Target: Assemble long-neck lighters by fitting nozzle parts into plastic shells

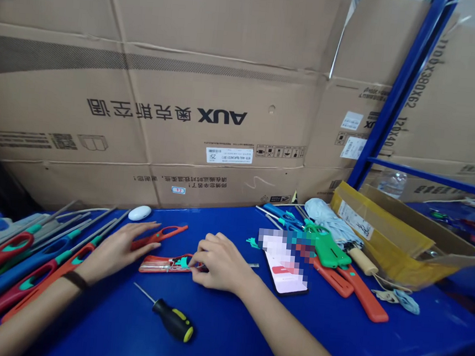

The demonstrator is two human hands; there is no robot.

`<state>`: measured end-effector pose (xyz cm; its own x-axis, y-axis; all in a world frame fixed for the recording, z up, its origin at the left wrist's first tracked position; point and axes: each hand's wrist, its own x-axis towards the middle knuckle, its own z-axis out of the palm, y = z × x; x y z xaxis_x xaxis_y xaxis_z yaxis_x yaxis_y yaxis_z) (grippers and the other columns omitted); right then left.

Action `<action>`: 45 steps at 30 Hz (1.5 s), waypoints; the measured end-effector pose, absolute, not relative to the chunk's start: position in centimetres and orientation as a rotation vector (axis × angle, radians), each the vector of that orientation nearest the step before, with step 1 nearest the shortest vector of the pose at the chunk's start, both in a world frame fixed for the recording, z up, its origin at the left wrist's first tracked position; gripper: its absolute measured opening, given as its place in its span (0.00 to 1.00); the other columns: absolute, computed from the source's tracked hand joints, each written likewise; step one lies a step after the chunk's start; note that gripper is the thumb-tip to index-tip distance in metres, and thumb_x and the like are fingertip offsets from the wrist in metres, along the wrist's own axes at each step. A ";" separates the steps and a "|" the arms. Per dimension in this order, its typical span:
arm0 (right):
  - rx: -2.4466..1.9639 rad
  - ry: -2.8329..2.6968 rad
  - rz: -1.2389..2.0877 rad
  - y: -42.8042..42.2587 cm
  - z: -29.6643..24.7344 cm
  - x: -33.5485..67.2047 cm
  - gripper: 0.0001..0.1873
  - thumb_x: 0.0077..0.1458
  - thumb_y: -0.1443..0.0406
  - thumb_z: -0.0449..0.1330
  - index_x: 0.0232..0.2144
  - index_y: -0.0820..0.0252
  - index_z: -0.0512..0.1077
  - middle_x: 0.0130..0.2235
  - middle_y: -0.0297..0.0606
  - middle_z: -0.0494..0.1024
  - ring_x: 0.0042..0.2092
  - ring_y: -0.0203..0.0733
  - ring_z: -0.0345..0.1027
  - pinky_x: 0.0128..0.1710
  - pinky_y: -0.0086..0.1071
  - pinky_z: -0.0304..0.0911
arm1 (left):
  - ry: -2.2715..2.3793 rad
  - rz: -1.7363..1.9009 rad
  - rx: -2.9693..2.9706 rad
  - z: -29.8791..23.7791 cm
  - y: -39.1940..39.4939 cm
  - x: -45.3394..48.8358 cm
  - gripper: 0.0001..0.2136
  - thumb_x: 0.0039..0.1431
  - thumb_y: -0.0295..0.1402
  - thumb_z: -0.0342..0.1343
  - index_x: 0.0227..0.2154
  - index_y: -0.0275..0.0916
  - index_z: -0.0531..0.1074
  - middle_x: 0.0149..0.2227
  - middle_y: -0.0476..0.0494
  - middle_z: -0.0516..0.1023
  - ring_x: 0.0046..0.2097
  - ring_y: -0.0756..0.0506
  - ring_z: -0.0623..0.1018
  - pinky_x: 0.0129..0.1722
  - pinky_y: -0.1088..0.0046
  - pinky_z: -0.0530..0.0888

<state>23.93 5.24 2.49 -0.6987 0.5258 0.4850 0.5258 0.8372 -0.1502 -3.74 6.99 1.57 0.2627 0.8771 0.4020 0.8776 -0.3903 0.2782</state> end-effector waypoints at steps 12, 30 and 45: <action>-0.736 -2.161 0.057 6.9 1.6 24.9 0.09 0.54 0.68 0.56 0.37 0.58 0.75 0.27 0.34 0.76 0.29 0.34 0.67 0.31 0.27 0.59 | -2.343 -0.487 -2.679 3.3 7.5 -8.1 0.23 0.44 0.55 0.54 0.29 0.38 0.73 0.23 0.47 0.77 0.28 0.42 0.77 0.25 0.72 0.70; -0.872 -2.132 -0.046 6.7 2.9 25.0 0.18 0.56 0.63 0.57 0.49 0.54 0.69 0.47 0.40 0.73 0.47 0.43 0.65 0.47 0.37 0.61 | -2.073 -1.189 -2.932 3.7 6.7 -4.1 0.29 0.51 0.55 0.50 0.49 0.39 0.72 0.50 0.41 0.76 0.51 0.36 0.74 0.51 0.59 0.70; -0.842 -2.464 0.147 6.7 2.6 25.3 0.10 0.51 0.58 0.63 0.36 0.55 0.77 0.32 0.34 0.80 0.34 0.38 0.72 0.35 0.28 0.60 | -1.816 -0.859 -3.172 5.2 4.5 -1.3 0.20 0.51 0.44 0.58 0.46 0.43 0.73 0.45 0.46 0.78 0.46 0.40 0.75 0.49 0.63 0.70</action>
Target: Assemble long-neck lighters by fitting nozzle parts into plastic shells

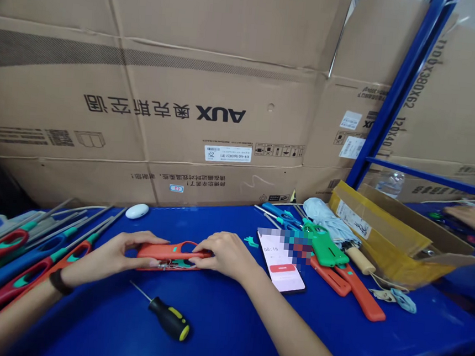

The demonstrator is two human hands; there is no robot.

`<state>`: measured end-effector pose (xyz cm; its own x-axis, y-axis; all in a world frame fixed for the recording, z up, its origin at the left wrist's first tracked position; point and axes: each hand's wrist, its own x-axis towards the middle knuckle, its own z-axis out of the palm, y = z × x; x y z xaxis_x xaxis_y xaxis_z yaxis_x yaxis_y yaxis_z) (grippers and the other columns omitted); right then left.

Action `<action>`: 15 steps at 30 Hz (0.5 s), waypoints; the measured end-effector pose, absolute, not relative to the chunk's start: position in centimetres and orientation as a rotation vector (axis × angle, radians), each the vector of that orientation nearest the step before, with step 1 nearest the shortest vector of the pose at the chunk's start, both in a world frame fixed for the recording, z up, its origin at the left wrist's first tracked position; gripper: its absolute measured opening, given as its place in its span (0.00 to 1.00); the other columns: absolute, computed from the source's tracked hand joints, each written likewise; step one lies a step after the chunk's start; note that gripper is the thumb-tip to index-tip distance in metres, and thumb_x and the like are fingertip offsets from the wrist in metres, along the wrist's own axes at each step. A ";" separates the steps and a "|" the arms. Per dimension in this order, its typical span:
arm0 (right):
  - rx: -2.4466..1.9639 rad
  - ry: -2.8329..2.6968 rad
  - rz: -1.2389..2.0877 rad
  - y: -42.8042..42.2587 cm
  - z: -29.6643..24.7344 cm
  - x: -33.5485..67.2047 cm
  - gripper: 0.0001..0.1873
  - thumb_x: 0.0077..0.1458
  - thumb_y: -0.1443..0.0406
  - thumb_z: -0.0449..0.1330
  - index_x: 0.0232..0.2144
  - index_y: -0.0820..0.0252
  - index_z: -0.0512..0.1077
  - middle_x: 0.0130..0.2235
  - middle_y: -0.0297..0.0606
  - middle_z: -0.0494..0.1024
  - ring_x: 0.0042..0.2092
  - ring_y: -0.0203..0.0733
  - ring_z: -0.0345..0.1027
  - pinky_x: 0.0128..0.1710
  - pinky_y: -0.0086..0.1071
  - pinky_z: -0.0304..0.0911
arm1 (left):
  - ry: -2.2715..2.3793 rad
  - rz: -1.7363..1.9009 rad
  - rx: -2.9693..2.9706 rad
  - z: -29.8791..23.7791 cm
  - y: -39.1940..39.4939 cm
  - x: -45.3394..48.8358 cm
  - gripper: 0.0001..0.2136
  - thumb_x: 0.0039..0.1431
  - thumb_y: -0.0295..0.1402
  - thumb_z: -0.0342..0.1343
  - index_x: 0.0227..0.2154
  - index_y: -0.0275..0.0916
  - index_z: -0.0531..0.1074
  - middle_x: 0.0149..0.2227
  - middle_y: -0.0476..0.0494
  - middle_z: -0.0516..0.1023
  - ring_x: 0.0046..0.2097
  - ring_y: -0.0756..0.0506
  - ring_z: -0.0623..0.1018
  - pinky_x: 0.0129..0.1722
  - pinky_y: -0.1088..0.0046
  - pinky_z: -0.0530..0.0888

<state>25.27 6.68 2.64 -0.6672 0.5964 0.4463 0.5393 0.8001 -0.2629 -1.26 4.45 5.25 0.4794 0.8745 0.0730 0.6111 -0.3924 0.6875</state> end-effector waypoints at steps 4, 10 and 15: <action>-0.863 -2.484 0.177 6.5 2.7 25.2 0.08 0.53 0.60 0.62 0.35 0.54 0.78 0.31 0.33 0.80 0.33 0.37 0.72 0.33 0.27 0.60 | 1.279 0.567 2.380 4.8 4.5 -1.3 0.17 0.51 0.45 0.58 0.42 0.41 0.75 0.40 0.45 0.79 0.41 0.42 0.76 0.44 0.69 0.72; -0.840 -2.524 0.262 6.3 2.5 24.8 0.06 0.54 0.62 0.61 0.32 0.56 0.78 0.31 0.35 0.79 0.34 0.37 0.71 0.34 0.27 0.60 | 1.227 0.553 2.471 4.5 4.6 -1.4 0.13 0.56 0.41 0.54 0.38 0.42 0.78 0.37 0.44 0.80 0.38 0.44 0.78 0.39 0.72 0.73; -0.805 -2.526 0.322 6.1 2.4 24.8 0.07 0.54 0.62 0.61 0.34 0.57 0.77 0.33 0.35 0.78 0.35 0.37 0.71 0.36 0.28 0.61 | 1.224 0.640 2.379 4.4 4.6 -1.4 0.13 0.58 0.39 0.51 0.40 0.42 0.77 0.41 0.45 0.80 0.41 0.44 0.77 0.43 0.70 0.72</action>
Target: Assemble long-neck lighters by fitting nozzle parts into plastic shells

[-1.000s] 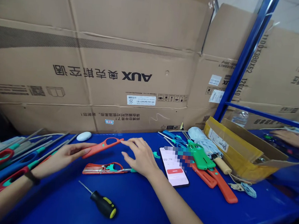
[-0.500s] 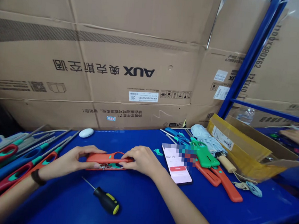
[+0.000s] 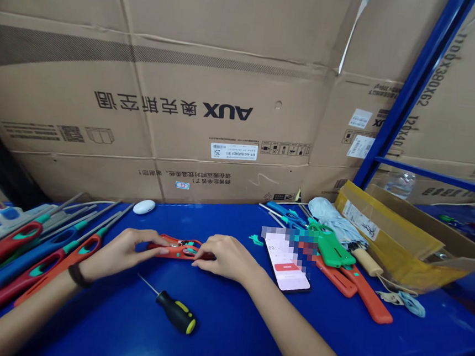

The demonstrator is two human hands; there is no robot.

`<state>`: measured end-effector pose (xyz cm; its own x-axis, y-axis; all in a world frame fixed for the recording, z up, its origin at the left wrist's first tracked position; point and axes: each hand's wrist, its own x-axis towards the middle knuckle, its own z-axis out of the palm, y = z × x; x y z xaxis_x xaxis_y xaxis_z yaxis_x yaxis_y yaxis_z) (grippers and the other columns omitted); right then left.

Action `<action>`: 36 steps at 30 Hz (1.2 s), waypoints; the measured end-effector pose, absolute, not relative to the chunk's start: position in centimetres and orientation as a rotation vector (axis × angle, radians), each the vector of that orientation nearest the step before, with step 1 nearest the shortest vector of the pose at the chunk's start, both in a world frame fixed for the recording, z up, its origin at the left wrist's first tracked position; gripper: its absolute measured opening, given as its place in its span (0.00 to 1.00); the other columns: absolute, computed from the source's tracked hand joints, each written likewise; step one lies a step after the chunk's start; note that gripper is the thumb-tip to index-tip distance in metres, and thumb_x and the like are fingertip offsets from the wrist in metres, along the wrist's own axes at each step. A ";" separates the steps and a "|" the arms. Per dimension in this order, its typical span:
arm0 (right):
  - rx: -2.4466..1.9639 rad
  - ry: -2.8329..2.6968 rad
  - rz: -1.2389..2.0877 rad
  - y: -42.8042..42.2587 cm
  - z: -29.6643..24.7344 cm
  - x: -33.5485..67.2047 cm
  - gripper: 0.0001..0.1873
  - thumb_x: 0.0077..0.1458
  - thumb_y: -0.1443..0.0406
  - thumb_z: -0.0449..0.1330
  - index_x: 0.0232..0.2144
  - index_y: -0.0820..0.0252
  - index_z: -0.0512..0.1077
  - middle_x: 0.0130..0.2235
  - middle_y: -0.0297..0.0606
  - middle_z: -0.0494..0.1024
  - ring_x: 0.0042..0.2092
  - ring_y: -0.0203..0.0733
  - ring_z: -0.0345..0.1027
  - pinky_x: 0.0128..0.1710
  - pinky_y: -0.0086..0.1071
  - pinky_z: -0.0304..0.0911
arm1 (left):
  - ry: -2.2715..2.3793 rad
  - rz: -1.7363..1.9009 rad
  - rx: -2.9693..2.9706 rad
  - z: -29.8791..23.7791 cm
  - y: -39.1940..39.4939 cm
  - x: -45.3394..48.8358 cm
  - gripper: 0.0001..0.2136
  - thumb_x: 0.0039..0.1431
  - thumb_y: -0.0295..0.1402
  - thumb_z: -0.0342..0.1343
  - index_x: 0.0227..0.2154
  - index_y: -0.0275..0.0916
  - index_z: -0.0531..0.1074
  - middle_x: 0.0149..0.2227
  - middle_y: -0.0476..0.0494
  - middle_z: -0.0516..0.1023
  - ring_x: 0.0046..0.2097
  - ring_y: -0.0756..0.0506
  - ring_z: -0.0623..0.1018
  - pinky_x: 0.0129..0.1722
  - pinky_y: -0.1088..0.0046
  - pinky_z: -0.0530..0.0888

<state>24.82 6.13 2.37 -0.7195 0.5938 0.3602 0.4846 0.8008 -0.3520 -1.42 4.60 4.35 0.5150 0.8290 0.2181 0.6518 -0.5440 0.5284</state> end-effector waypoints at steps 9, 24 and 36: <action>-0.768 -2.417 0.137 6.5 2.5 24.9 0.08 0.56 0.64 0.59 0.39 0.57 0.74 0.37 0.36 0.78 0.40 0.39 0.70 0.42 0.32 0.60 | 1.343 0.950 2.023 5.0 4.5 -1.0 0.19 0.56 0.45 0.52 0.43 0.37 0.75 0.42 0.42 0.80 0.42 0.41 0.77 0.45 0.65 0.73; -0.914 -2.441 -0.037 6.4 1.7 23.4 0.05 0.53 0.65 0.61 0.33 0.57 0.77 0.32 0.36 0.81 0.34 0.40 0.71 0.38 0.33 0.56 | 1.385 0.666 2.657 1.9 6.2 -3.2 0.19 0.58 0.46 0.52 0.50 0.45 0.69 0.51 0.41 0.69 0.52 0.40 0.69 0.53 0.61 0.65; -1.045 -2.467 -0.026 6.1 2.4 23.7 0.06 0.53 0.64 0.61 0.33 0.58 0.77 0.30 0.38 0.80 0.34 0.41 0.71 0.41 0.35 0.55 | 1.285 0.742 2.445 1.4 6.5 -2.8 0.20 0.58 0.41 0.54 0.52 0.43 0.67 0.48 0.44 0.73 0.49 0.43 0.73 0.52 0.66 0.68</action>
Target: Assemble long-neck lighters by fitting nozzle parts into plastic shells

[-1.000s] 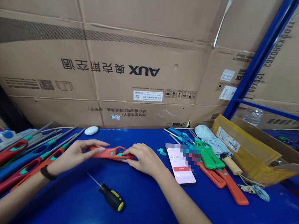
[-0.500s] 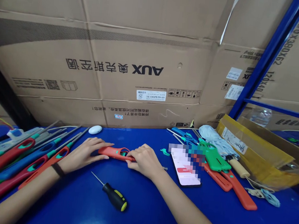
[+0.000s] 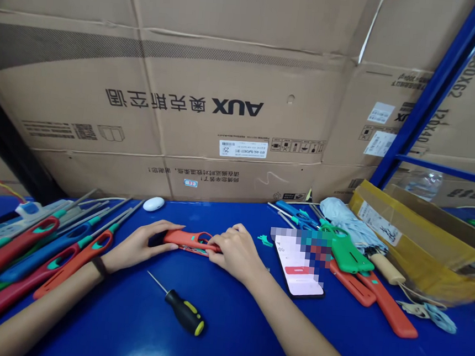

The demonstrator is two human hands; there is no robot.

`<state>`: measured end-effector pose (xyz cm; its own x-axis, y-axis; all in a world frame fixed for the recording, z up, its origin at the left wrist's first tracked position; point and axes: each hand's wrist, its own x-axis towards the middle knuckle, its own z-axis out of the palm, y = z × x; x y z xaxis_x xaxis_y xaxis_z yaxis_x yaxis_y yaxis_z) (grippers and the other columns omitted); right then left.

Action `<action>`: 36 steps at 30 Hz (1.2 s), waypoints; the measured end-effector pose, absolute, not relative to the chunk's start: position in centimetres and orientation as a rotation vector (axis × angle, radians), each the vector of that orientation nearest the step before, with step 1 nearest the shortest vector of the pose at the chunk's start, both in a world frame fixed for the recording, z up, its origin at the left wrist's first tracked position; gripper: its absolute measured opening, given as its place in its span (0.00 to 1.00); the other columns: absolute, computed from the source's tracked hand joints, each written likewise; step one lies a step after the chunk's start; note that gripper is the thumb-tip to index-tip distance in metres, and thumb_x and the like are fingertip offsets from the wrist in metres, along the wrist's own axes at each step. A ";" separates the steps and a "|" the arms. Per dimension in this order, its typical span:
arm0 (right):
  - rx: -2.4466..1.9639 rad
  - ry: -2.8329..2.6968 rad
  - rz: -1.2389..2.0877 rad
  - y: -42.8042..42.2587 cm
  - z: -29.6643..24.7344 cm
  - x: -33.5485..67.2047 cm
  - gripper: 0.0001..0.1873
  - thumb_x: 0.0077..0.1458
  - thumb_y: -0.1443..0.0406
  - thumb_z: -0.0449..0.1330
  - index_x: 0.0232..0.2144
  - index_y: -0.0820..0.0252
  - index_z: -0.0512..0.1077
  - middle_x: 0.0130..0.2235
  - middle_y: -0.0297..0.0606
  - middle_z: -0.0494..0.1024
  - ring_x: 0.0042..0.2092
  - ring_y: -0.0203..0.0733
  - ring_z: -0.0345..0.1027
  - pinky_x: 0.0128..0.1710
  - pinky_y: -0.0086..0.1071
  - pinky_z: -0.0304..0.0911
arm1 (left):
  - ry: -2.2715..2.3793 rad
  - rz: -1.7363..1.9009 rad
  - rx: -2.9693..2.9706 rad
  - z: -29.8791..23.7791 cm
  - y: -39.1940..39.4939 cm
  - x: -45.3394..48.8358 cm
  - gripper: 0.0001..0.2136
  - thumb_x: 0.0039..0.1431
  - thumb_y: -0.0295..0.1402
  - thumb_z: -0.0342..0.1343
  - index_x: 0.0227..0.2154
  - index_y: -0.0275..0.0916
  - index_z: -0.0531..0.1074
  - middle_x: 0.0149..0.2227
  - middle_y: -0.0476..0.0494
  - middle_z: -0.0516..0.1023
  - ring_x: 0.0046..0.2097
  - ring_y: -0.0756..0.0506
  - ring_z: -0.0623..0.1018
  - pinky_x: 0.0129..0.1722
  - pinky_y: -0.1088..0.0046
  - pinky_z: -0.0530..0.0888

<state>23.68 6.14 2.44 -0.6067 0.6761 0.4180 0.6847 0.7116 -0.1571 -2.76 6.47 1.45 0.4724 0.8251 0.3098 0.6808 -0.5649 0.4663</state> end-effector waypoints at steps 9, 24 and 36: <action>-1.202 -2.488 0.077 5.5 2.2 23.1 0.05 0.54 0.64 0.60 0.34 0.58 0.75 0.32 0.37 0.79 0.36 0.43 0.72 0.41 0.35 0.58 | 1.186 0.773 2.393 1.7 6.7 -3.4 0.20 0.53 0.35 0.60 0.49 0.41 0.70 0.49 0.41 0.73 0.51 0.42 0.72 0.52 0.63 0.68; -1.250 -2.341 0.319 4.6 1.8 22.7 0.06 0.56 0.63 0.57 0.35 0.56 0.72 0.39 0.35 0.79 0.41 0.43 0.73 0.39 0.33 0.63 | 1.244 0.515 2.460 3.0 5.6 -3.2 0.17 0.56 0.36 0.57 0.50 0.43 0.70 0.45 0.43 0.73 0.47 0.44 0.73 0.50 0.65 0.69; -1.178 -2.398 0.230 5.2 1.7 22.7 0.06 0.56 0.62 0.58 0.32 0.59 0.72 0.39 0.36 0.77 0.41 0.41 0.70 0.42 0.35 0.61 | 1.204 0.514 2.476 2.8 5.6 -3.1 0.17 0.59 0.37 0.55 0.51 0.45 0.69 0.45 0.43 0.71 0.46 0.44 0.72 0.49 0.65 0.69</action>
<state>22.71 5.19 1.68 -0.5302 0.7827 0.3259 0.7066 0.6204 -0.3403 -3.11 5.58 2.79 0.5755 0.7996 0.1716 0.6769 -0.5836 0.4486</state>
